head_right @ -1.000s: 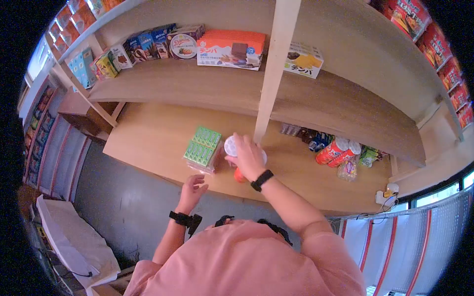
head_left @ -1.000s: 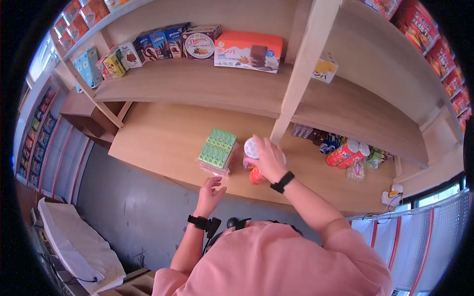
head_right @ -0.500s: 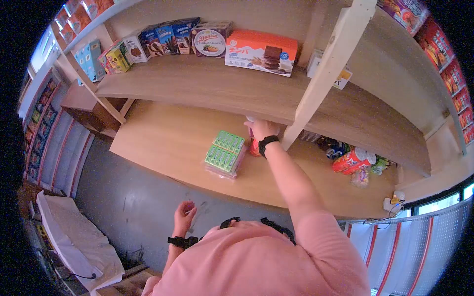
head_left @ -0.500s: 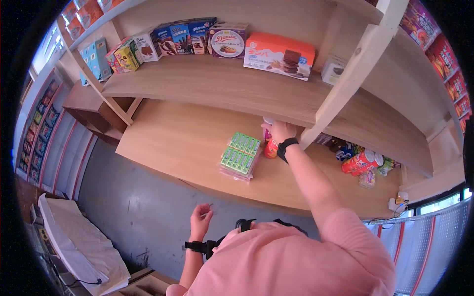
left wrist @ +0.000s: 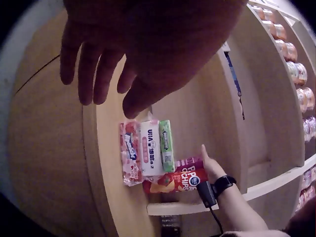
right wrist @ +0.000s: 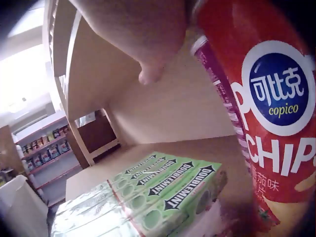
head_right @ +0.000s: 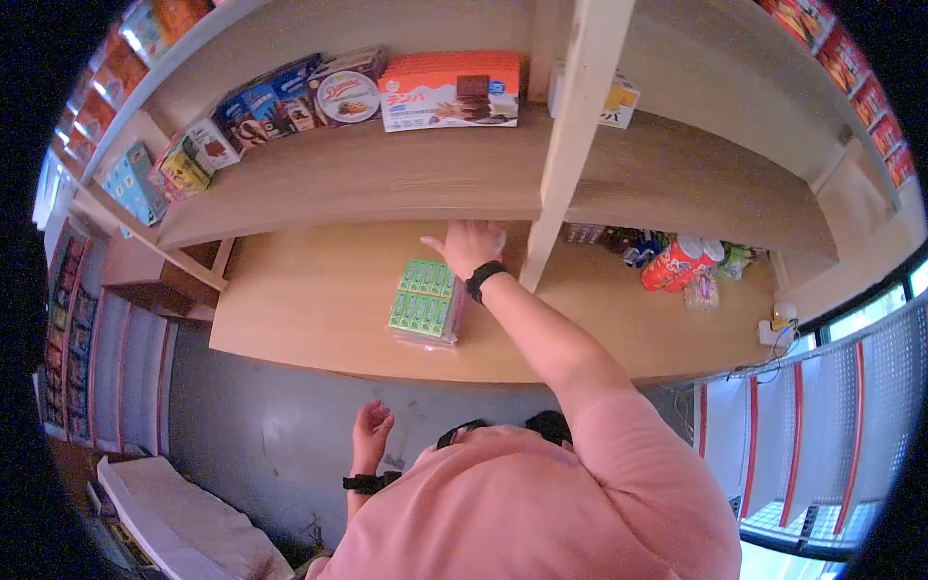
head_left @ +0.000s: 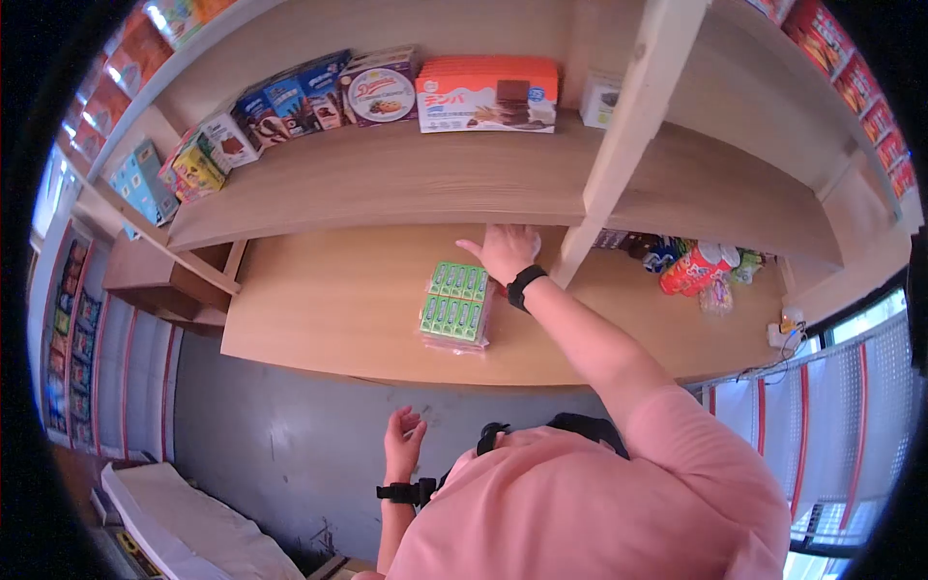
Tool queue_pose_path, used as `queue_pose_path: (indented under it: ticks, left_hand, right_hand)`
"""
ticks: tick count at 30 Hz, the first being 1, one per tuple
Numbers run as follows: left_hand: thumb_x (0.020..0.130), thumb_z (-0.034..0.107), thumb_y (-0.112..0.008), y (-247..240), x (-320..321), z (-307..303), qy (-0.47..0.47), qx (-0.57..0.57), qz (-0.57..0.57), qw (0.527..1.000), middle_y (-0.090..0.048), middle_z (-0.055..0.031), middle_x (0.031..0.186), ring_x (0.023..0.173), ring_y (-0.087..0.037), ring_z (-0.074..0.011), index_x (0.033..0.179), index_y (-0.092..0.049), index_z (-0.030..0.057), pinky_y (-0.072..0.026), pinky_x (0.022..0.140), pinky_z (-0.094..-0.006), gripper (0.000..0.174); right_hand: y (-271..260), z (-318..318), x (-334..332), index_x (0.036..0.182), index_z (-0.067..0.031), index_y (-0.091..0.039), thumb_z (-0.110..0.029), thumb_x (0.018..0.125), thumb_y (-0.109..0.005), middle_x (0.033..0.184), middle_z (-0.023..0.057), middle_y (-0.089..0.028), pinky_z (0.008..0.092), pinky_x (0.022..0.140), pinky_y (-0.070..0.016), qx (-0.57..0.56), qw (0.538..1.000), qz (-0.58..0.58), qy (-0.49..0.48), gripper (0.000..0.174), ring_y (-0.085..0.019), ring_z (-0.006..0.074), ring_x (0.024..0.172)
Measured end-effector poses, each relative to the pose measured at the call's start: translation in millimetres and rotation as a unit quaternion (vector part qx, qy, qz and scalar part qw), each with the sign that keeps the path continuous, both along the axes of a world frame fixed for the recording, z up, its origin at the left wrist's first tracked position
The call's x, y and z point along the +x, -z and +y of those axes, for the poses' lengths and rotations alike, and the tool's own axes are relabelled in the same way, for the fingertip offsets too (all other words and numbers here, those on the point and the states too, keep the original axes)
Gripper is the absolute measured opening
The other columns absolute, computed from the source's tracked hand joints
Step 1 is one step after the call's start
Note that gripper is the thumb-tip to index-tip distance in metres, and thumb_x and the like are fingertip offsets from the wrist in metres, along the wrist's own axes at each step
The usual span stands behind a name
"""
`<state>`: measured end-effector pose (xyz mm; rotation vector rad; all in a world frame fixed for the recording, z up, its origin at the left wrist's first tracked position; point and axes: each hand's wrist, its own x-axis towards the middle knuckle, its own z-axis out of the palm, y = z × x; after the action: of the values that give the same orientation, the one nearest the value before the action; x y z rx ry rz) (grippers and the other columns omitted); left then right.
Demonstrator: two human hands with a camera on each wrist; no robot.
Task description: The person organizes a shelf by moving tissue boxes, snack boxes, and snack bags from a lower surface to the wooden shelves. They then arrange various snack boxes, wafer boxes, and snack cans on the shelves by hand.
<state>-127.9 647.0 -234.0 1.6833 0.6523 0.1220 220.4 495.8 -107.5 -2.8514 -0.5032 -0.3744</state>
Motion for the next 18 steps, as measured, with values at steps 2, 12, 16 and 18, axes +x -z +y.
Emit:
queue_pose_path:
  ticks: [2,12,16,18]
  left_hand:
    - [0.085,0.007,-0.068,11,-1,4,0.013,0.001,0.003,1.000,-0.064,-0.0123,0.110,0.098,-0.063,-0.0194,0.122,-0.052,0.0025,-0.0514,0.084,-0.0327,0.040]
    - [0.085,0.006,-0.067,27,-24,-9,-0.066,0.008,0.018,0.998,-0.064,-0.0153,0.109,0.099,-0.063,-0.0216,0.121,-0.053,0.0008,-0.0508,0.086,-0.0319,0.039]
    - [0.086,0.005,-0.067,24,-27,-31,-0.074,-0.003,0.018,0.997,-0.064,-0.0156,0.110,0.100,-0.063,-0.0218,0.120,-0.054,0.0002,-0.0508,0.086,-0.0322,0.037]
    - [0.086,0.006,-0.067,17,-23,-42,-0.079,0.005,0.027,0.996,-0.064,-0.0151,0.111,0.101,-0.063,-0.0215,0.121,-0.053,-0.0003,-0.0507,0.087,-0.0322,0.038]
  right_hand:
    - [-2,-10,-9,0.125,-0.0002,-0.053,-0.061,0.082,-0.058,0.131,0.0189,-0.051,0.0535,0.106,-0.0282,0.011,1.000,-0.006,-0.017,0.075,-0.042,0.0362,0.126]
    - [93,-182,-66,0.089,-0.0025,-0.056,-0.006,0.083,-0.056,0.087,0.0158,-0.057,0.0457,0.072,-0.0452,0.339,0.916,-0.084,-0.197,0.007,-0.056,0.0364,0.082]
    - [121,-232,33,0.102,-0.0042,-0.058,-0.012,0.087,-0.054,0.096,0.0197,-0.061,0.0464,0.081,-0.0465,0.254,0.956,-0.143,0.017,0.018,-0.057,0.0398,0.095]
    - [111,-240,75,0.114,-0.0071,-0.058,-0.022,0.088,-0.056,0.108,0.0206,-0.061,0.0471,0.089,-0.0446,0.165,0.976,-0.119,0.074,0.030,-0.055,0.0398,0.106]
